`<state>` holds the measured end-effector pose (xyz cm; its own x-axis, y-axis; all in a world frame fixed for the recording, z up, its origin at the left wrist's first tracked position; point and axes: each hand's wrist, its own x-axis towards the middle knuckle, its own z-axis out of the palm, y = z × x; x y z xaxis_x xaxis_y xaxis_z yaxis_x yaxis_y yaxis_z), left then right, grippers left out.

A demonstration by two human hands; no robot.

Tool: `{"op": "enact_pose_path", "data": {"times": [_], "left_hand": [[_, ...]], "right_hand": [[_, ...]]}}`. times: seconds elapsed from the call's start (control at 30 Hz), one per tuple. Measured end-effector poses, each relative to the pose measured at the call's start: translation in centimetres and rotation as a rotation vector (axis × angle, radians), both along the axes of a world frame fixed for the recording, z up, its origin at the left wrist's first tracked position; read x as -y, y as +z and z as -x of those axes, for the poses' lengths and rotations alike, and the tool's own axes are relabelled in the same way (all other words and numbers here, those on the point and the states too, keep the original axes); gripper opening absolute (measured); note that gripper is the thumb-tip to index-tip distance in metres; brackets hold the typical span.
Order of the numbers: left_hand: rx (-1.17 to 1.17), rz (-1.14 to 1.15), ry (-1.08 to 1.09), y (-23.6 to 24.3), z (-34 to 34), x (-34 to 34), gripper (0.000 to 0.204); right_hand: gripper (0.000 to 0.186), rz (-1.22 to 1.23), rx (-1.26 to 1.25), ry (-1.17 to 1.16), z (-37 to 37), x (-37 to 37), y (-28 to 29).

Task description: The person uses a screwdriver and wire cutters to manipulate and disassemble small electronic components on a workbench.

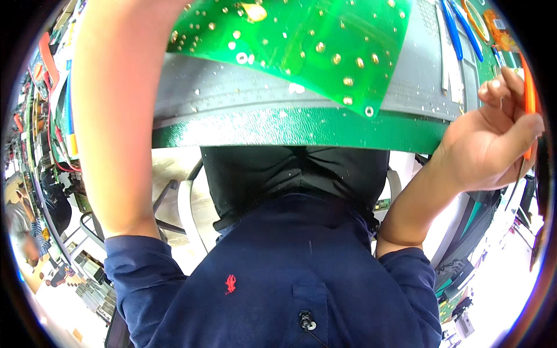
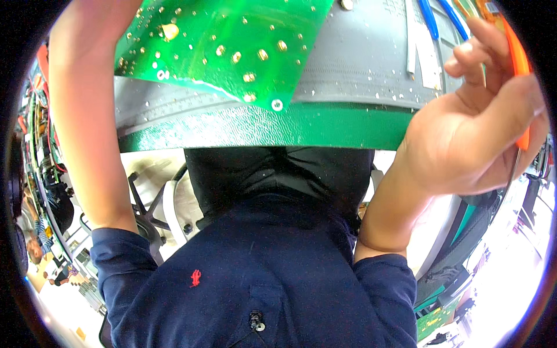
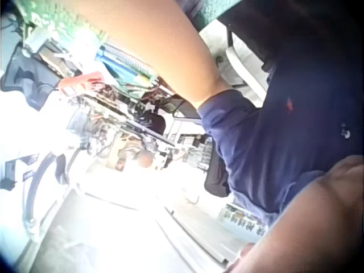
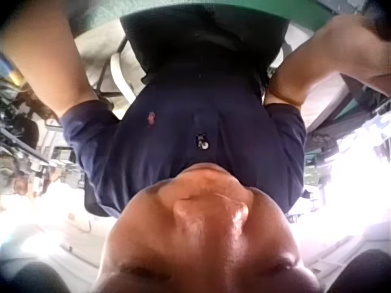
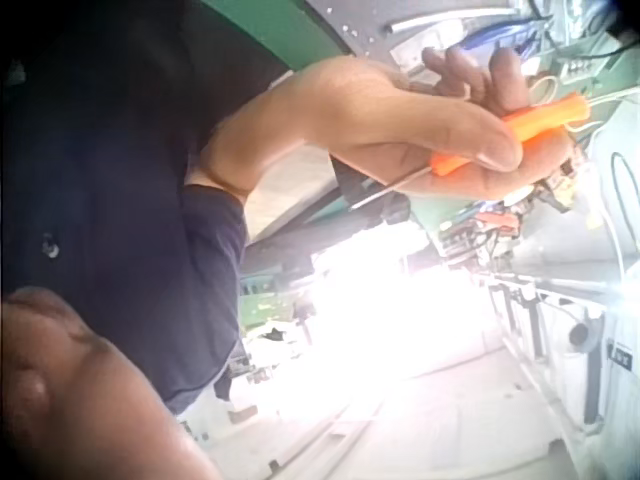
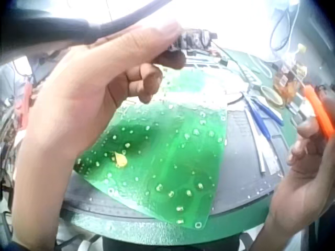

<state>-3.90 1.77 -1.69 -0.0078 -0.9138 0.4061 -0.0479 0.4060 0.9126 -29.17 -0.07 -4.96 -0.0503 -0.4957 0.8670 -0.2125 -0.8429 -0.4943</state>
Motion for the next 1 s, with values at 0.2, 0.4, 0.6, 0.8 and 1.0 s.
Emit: {"op": "enact_pose_path", "data": {"times": [0.2,0.4,0.6,0.8,1.0], "left_hand": [[0.008,-0.009,-0.022,0.1,0.1,0.2,0.034],[0.02,-0.028,-0.044,0.5,-0.2,-0.1,0.035],[0.084,-0.047,-0.019,2.1,-0.4,-1.2,0.035],[-0.072,-0.225,-0.099,2.4,0.3,-0.5,0.036],[-0.165,-0.263,-0.185,2.6,-0.5,0.0,0.037]], "right_hand": [[0.041,-0.06,0.032,-0.001,0.0,-0.3,0.0],[0.038,-0.081,0.015,0.031,0.2,-0.6,-0.1],[0.035,-0.073,0.037,0.226,1.5,-0.4,0.3],[0.038,-0.175,0.084,0.388,0.9,-4.2,1.0],[0.039,-0.204,0.045,0.274,-0.6,-5.1,1.8]]}}
